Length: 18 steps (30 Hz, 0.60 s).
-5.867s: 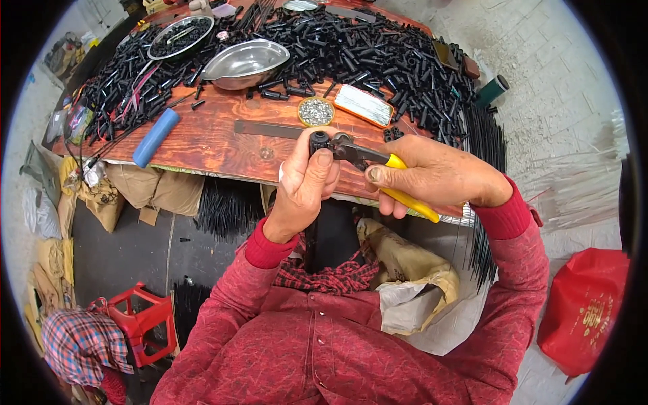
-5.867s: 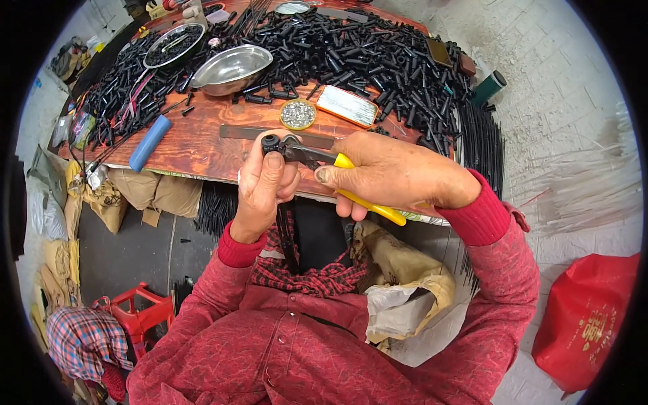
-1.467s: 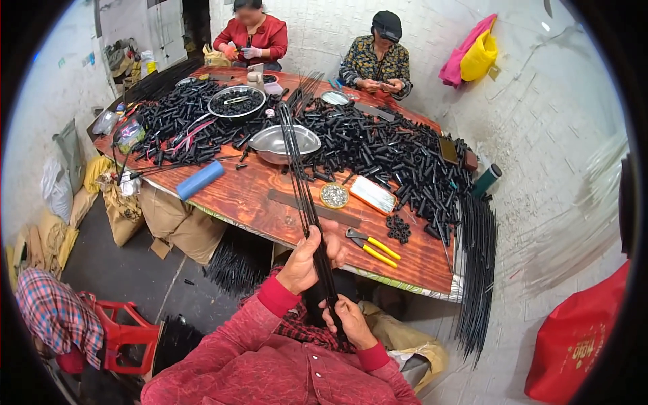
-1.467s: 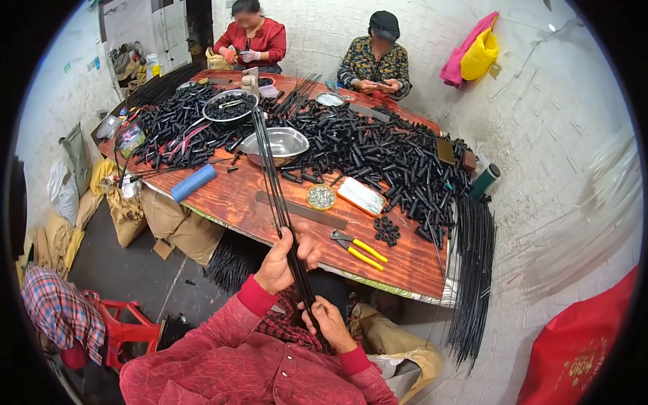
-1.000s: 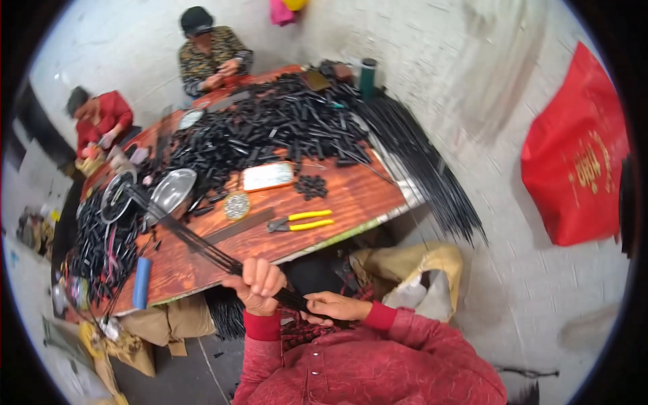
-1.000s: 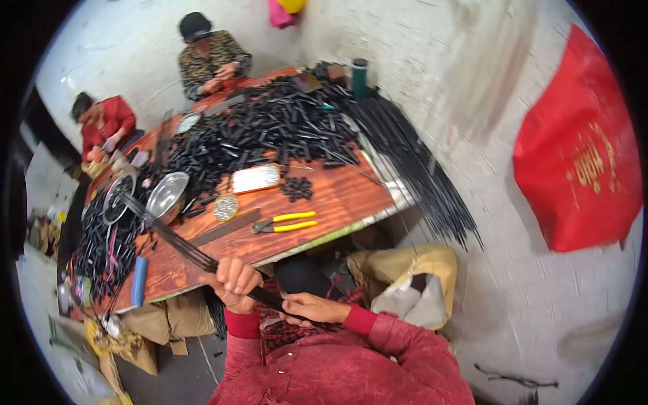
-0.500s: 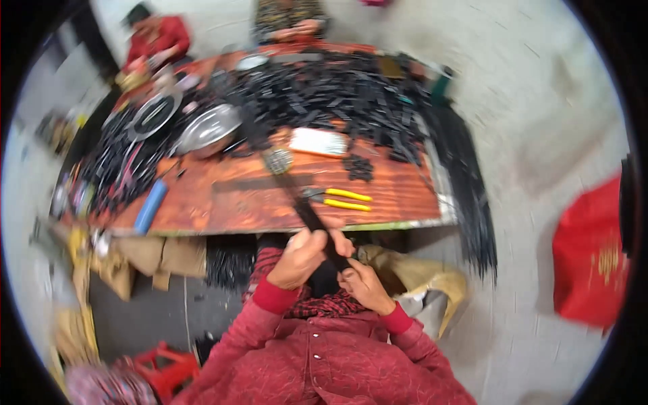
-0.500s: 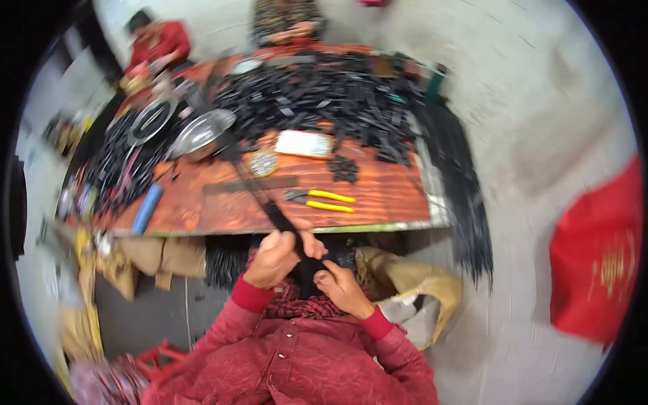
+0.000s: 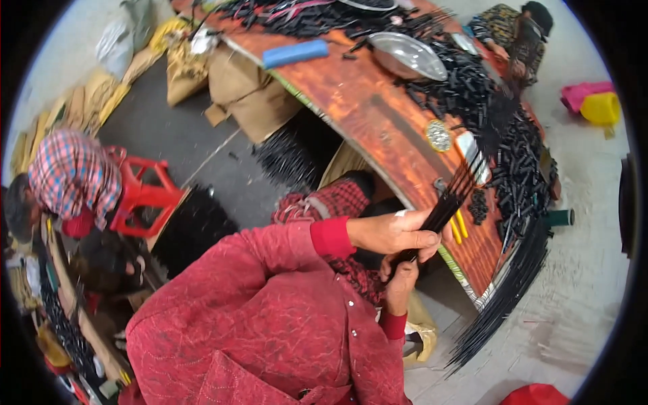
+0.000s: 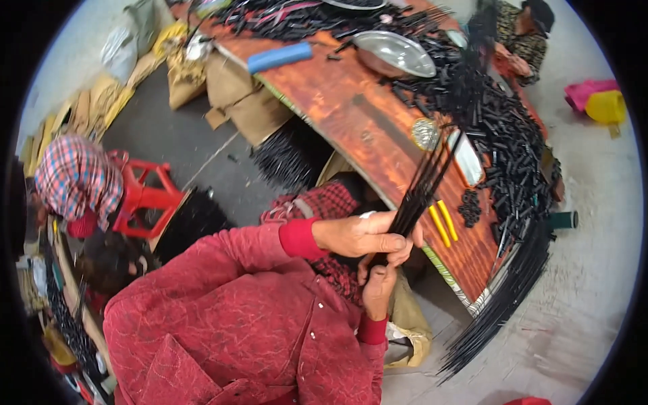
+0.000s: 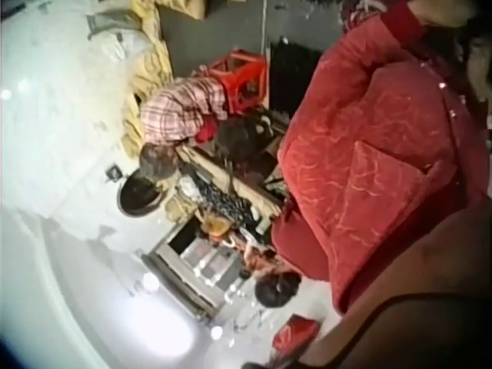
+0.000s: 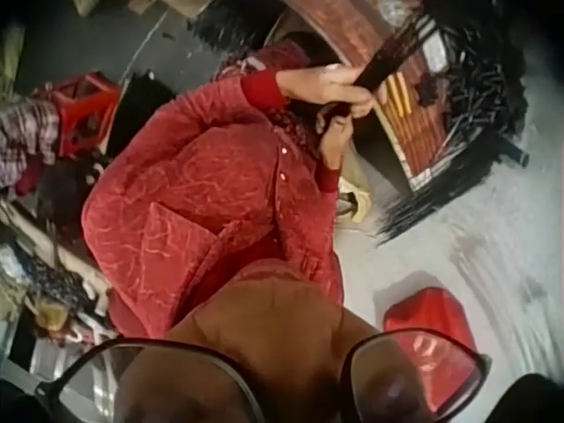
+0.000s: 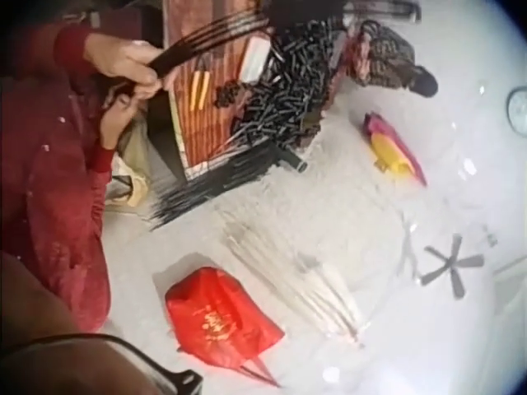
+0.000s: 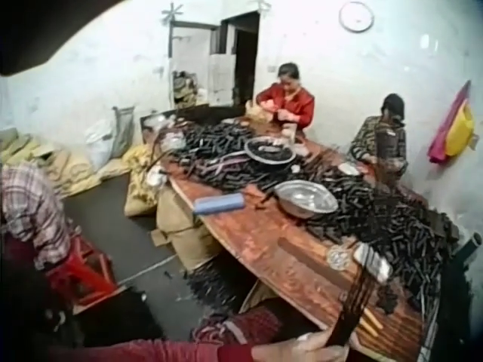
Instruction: The recorder is using pliers to trim and organize bundles of black electrical components at a factory workbench.
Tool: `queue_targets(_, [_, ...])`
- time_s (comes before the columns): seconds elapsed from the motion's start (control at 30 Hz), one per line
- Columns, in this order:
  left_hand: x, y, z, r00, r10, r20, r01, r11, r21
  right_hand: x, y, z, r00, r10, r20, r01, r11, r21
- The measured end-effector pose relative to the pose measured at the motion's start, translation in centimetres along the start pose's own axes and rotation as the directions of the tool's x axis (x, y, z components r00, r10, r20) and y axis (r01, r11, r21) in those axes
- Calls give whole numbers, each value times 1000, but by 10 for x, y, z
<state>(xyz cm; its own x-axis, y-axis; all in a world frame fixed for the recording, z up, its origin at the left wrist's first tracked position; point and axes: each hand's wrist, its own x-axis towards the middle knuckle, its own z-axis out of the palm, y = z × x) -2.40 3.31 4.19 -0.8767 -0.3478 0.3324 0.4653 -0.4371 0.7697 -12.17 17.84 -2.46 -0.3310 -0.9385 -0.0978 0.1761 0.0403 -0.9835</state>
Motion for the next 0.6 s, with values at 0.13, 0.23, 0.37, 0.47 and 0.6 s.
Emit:
queue_targets(0.13, [-43, 1, -20, 1000, -25, 11, 24, 994, 107, -2, 2, -21, 994, -28, 106, 69, 912, -405])
queue_targets(0.23, [-92, -12, -27, 983, -105, -149, 106, 994, 0, -3, -9, -13, 964, 51, 260, 116, 801, -588])
queue_targets(0.37, [-150, -60, -35, 820, -305, -484, 18, 859, -511, 1, -7, -5, 828, 497, 261, -152, 646, -748])
queue_targets(0.47, [-178, -79, -64, 607, -458, -649, -94, 770, -631, 2, -9, 22, 787, 475, 394, -32, 669, -742])
queue_targets(0.6, [-201, -77, -135, 432, -443, -786, -255, 775, -578, 14, -8, 45, 604, 546, 581, -298, 831, -470])
